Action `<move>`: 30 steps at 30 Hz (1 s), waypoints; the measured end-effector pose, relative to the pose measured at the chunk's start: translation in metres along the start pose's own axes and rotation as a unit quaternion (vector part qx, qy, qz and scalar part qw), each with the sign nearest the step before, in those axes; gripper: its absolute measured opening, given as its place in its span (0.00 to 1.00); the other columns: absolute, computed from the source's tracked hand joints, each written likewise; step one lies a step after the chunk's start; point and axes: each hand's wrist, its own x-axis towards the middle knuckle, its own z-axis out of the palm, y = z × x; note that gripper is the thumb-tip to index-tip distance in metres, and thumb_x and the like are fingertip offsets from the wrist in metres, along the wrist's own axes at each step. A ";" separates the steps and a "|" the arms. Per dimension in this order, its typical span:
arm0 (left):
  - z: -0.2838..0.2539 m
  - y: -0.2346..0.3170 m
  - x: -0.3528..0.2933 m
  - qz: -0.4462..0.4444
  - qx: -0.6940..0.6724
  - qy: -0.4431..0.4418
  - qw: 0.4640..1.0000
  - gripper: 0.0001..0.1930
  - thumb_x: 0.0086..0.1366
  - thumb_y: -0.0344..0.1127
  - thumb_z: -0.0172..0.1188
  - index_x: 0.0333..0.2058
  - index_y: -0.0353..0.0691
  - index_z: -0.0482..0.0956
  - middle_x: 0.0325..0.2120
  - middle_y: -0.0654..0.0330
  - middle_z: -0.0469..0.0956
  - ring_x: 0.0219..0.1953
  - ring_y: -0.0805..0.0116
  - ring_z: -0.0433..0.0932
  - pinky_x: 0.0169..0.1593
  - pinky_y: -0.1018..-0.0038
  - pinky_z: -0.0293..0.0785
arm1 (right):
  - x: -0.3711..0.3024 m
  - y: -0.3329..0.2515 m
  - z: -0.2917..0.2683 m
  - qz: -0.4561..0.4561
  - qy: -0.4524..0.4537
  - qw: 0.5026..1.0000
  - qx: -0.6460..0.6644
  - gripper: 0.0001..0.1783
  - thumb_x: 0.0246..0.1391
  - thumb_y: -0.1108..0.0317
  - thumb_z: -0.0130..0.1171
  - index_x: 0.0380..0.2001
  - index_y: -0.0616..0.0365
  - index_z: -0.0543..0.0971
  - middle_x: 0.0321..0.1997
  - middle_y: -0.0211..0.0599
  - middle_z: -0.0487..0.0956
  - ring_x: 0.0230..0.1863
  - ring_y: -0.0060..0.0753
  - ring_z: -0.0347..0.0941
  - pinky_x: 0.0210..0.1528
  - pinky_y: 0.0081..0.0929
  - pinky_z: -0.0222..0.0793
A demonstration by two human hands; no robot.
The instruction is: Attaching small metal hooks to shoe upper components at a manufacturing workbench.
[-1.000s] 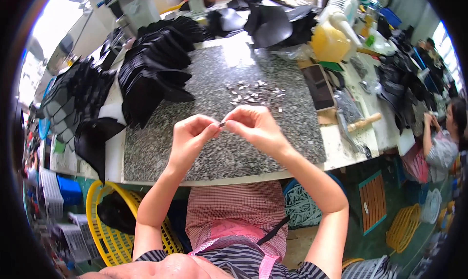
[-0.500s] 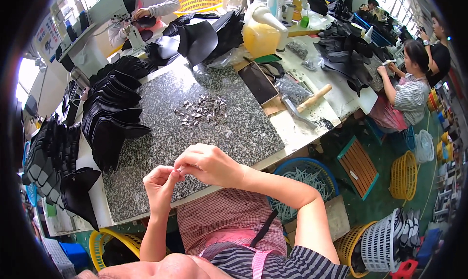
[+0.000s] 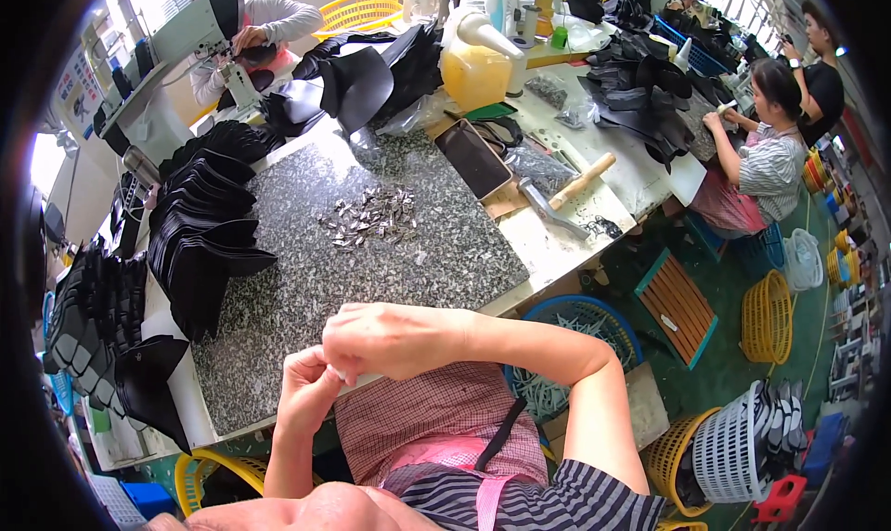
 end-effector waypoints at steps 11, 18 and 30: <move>0.009 0.008 0.001 0.038 0.087 -0.053 0.994 0.05 0.66 0.21 0.59 0.40 0.31 0.77 0.37 0.60 0.76 0.40 0.75 0.78 0.45 0.78 0.75 | -0.009 0.001 0.003 -0.009 0.020 0.997 -0.074 0.08 0.50 0.72 0.61 0.30 0.54 0.70 0.29 0.30 0.71 0.34 0.36 0.72 0.44 0.33 0.68; 0.005 0.003 -0.004 0.144 0.179 0.119 0.966 0.04 0.61 0.17 0.61 0.34 0.30 0.79 0.34 0.58 0.78 0.35 0.74 0.79 0.39 0.79 0.76 | 0.005 0.006 0.015 0.050 0.064 0.993 -0.086 0.10 0.47 0.77 0.64 0.29 0.56 0.73 0.31 0.33 0.78 0.35 0.39 0.76 0.39 0.35 0.73; -0.086 0.076 0.015 0.349 0.629 0.305 0.624 0.17 0.53 0.22 0.67 0.43 0.39 0.80 0.39 0.57 0.76 0.45 0.58 0.73 0.49 0.64 0.72 | 0.002 0.033 0.058 0.129 0.208 0.969 0.021 0.17 0.49 0.87 0.63 0.35 0.60 0.67 0.35 0.42 0.78 0.36 0.36 0.80 0.35 0.30 0.78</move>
